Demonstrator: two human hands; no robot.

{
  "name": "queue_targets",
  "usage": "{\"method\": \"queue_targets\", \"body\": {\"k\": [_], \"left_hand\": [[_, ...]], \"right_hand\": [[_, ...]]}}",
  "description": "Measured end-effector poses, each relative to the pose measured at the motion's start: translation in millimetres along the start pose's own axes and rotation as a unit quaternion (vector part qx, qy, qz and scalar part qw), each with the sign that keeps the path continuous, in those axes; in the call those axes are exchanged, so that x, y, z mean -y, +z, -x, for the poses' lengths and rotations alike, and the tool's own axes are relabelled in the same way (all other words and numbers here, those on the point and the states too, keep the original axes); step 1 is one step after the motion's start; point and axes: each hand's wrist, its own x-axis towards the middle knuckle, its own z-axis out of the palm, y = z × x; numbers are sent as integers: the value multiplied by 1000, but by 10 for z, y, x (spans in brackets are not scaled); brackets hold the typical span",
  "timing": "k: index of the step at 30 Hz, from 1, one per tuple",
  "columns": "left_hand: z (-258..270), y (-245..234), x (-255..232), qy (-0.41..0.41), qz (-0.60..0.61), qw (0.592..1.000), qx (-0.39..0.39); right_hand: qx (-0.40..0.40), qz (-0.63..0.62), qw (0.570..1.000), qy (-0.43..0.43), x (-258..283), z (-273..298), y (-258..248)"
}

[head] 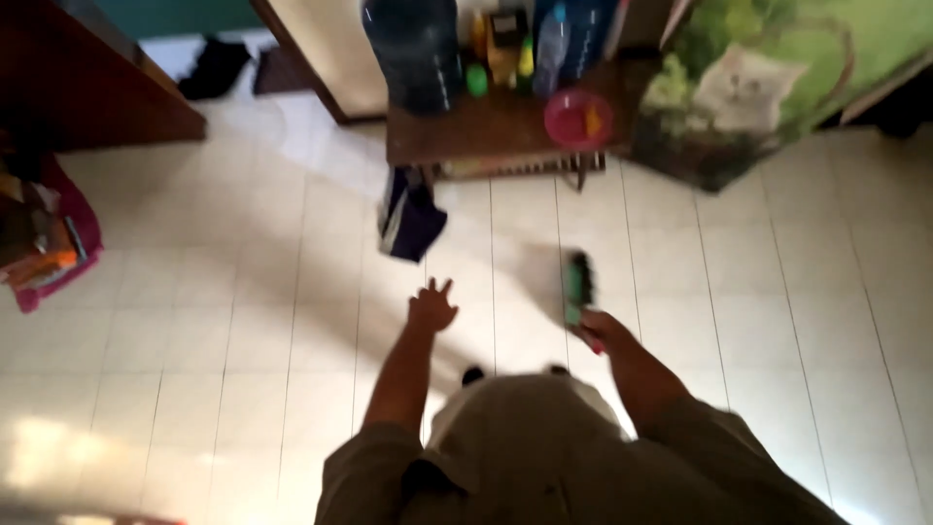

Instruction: Sweeping a tiled indoor floor using a handheld broom.

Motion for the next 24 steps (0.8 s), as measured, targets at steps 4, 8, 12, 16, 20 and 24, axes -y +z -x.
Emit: {"method": "queue_targets", "body": {"k": [4, 8, 12, 16, 20, 24], "left_hand": [[195, 24, 325, -20, 22, 999, 21], [208, 95, 606, -10, -21, 999, 25], [44, 25, 723, -1, 14, 1000, -14], [69, -106, 619, 23, 35, 999, 0], [-186, 57, 564, 73, -8, 997, 29], [-143, 110, 395, 128, -38, 991, 11]], "right_hand": [[-12, -27, 980, 194, 27, -283, 1193], [-87, -52, 930, 352, 33, -539, 1752], [-59, -140, 886, 438, 520, -403, 2027], [-137, -18, 917, 373, 773, 11, 2288], [-202, 9, 941, 271, 687, 184, 1794], [-322, 30, 895, 307, 962, 438, 1631]]}}
